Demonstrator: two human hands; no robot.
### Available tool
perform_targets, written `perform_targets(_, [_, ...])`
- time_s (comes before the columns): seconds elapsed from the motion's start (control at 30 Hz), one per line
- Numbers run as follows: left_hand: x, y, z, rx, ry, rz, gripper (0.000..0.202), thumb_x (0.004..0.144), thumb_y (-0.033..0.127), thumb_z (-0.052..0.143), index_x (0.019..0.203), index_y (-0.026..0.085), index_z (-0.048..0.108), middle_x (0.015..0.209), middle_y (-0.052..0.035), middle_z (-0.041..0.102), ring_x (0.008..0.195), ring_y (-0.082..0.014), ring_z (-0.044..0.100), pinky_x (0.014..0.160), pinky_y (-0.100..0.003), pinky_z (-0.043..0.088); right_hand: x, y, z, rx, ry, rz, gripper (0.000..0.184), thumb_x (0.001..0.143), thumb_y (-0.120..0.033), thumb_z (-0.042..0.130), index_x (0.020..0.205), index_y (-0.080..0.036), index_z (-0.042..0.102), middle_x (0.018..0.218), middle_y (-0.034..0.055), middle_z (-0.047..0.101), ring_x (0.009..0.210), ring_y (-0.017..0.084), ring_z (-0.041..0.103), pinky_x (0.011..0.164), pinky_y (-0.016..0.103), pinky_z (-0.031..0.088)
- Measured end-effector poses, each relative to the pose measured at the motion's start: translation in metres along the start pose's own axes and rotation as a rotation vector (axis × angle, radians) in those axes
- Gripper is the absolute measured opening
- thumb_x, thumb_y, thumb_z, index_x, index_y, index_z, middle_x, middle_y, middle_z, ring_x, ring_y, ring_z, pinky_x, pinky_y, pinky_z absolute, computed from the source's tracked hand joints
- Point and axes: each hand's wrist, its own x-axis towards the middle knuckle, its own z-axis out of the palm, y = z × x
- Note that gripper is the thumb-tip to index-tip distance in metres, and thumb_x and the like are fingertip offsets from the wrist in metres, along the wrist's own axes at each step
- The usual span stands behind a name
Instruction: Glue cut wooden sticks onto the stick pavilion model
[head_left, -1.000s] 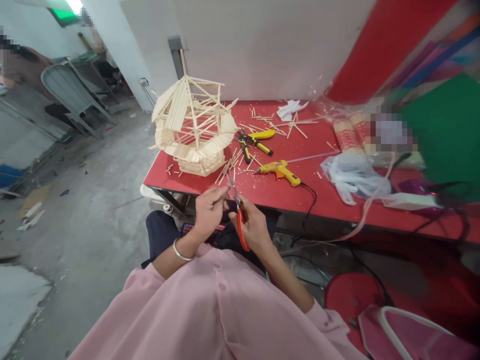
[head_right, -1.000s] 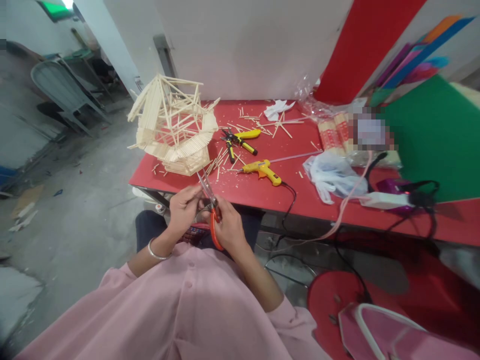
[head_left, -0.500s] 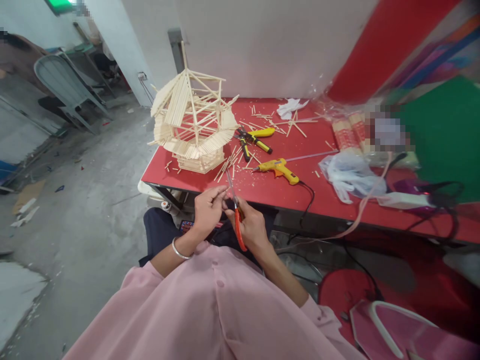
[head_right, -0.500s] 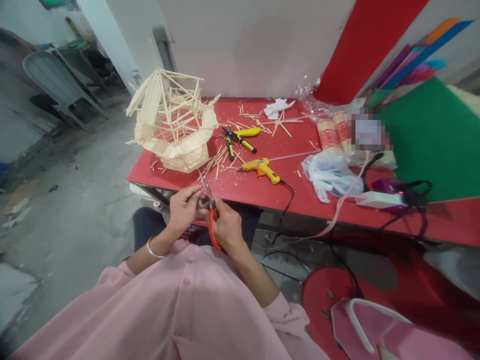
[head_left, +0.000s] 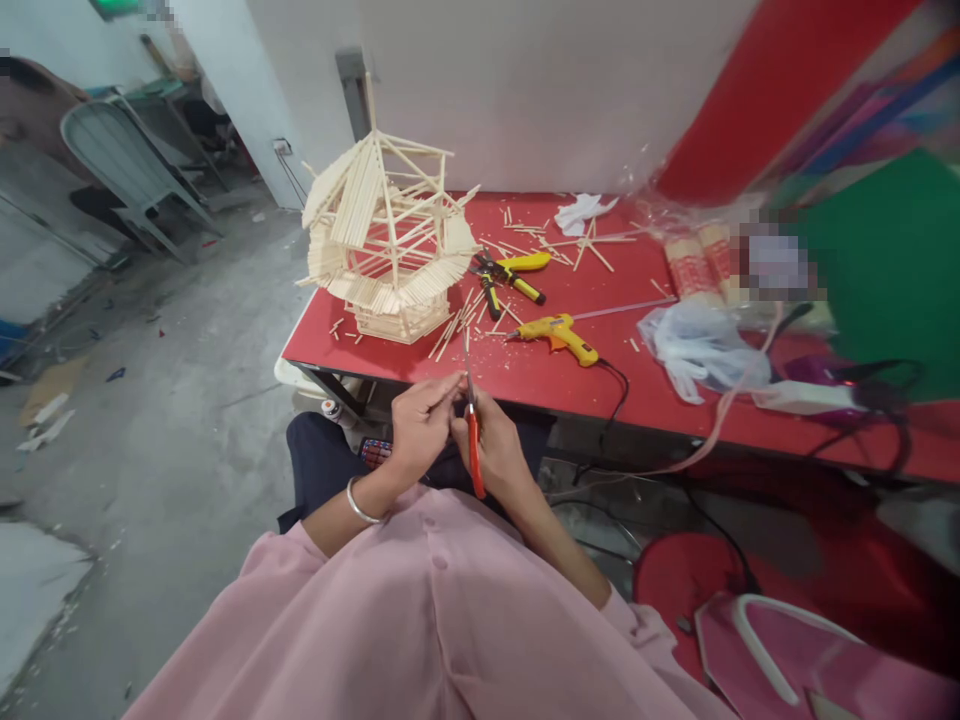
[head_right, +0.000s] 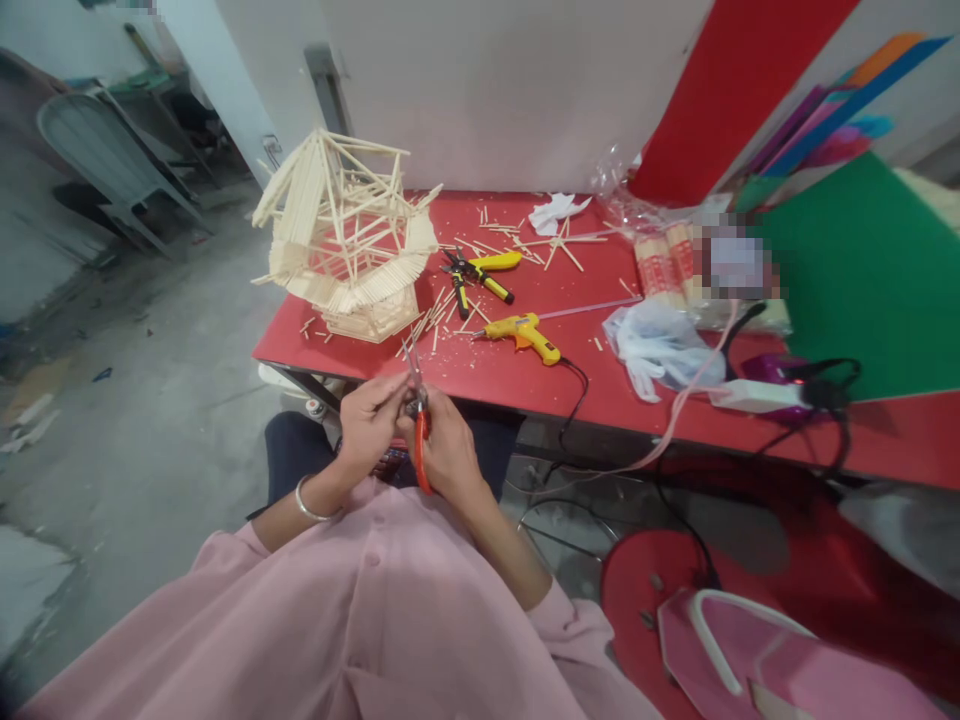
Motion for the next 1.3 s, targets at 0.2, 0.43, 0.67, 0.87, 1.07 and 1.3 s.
perform_targets(0.2, [0.001,0.001,0.001,-0.053,0.057,-0.115,0.018,0.085,0.027,0.069,0.095,0.021,0.083,0.081,-0.0037,0.079,0.068,-0.0144,0.070,0.068,-0.025,0.058,-0.003,0.002,0.005,-0.013,0.064,0.043,0.048,0.096,-0.054,0.052,0.129,-0.022,0.064,0.102,0.0065,0.077,0.077,0.018,0.072,0.074,0.027,0.055])
perform_targets(0.43, [0.005,-0.001,0.001,-0.183,0.066,-0.332,0.030,0.083,0.037,0.074,0.104,0.016,0.081,0.065,-0.0005,0.071,0.052,-0.0098,0.061,0.049,-0.020,0.050,-0.004,0.004,0.003,-0.069,0.020,0.087,0.050,0.097,-0.056,0.046,0.127,-0.019,0.063,0.088,0.0057,0.075,0.069,0.019,0.070,0.069,0.028,0.054])
perform_targets(0.67, [0.005,-0.004,-0.001,-0.192,0.089,-0.274,0.030,0.078,0.041,0.078,0.098,0.019,0.083,0.078,-0.0028,0.078,0.065,-0.0147,0.069,0.065,-0.028,0.061,0.003,0.006,0.005,-0.141,-0.017,-0.070,0.072,0.092,-0.070,0.046,0.139,-0.017,0.052,0.123,0.0184,0.069,0.112,0.030,0.066,0.099,0.045,0.052])
perform_targets(0.87, [0.004,-0.002,-0.003,-0.148,0.103,-0.190,0.030,0.078,0.044,0.078,0.095,0.019,0.083,0.082,-0.0055,0.080,0.068,-0.0167,0.071,0.067,-0.030,0.063,0.001,0.000,0.005,-0.179,-0.027,-0.003,0.075,0.091,-0.074,0.044,0.142,-0.020,0.050,0.115,0.0147,0.071,0.104,0.029,0.069,0.091,0.040,0.055])
perform_targets(1.07, [0.003,0.000,-0.002,-0.124,0.103,-0.147,0.028,0.082,0.042,0.076,0.098,0.020,0.083,0.082,-0.0048,0.080,0.067,-0.0154,0.070,0.068,-0.029,0.062,0.001,-0.005,0.004,-0.117,-0.046,-0.007,0.075,0.091,-0.074,0.043,0.140,-0.017,0.051,0.118,0.0155,0.070,0.106,0.029,0.069,0.093,0.040,0.055])
perform_targets(1.3, [0.001,-0.003,-0.005,-0.049,0.081,-0.094,0.020,0.084,0.036,0.073,0.093,0.021,0.084,0.076,-0.0031,0.078,0.063,-0.0140,0.068,0.063,-0.026,0.059,0.001,-0.006,0.001,-0.136,-0.013,0.002,0.062,0.091,-0.068,0.051,0.130,-0.020,0.061,0.110,0.0130,0.074,0.099,0.027,0.072,0.086,0.037,0.057])
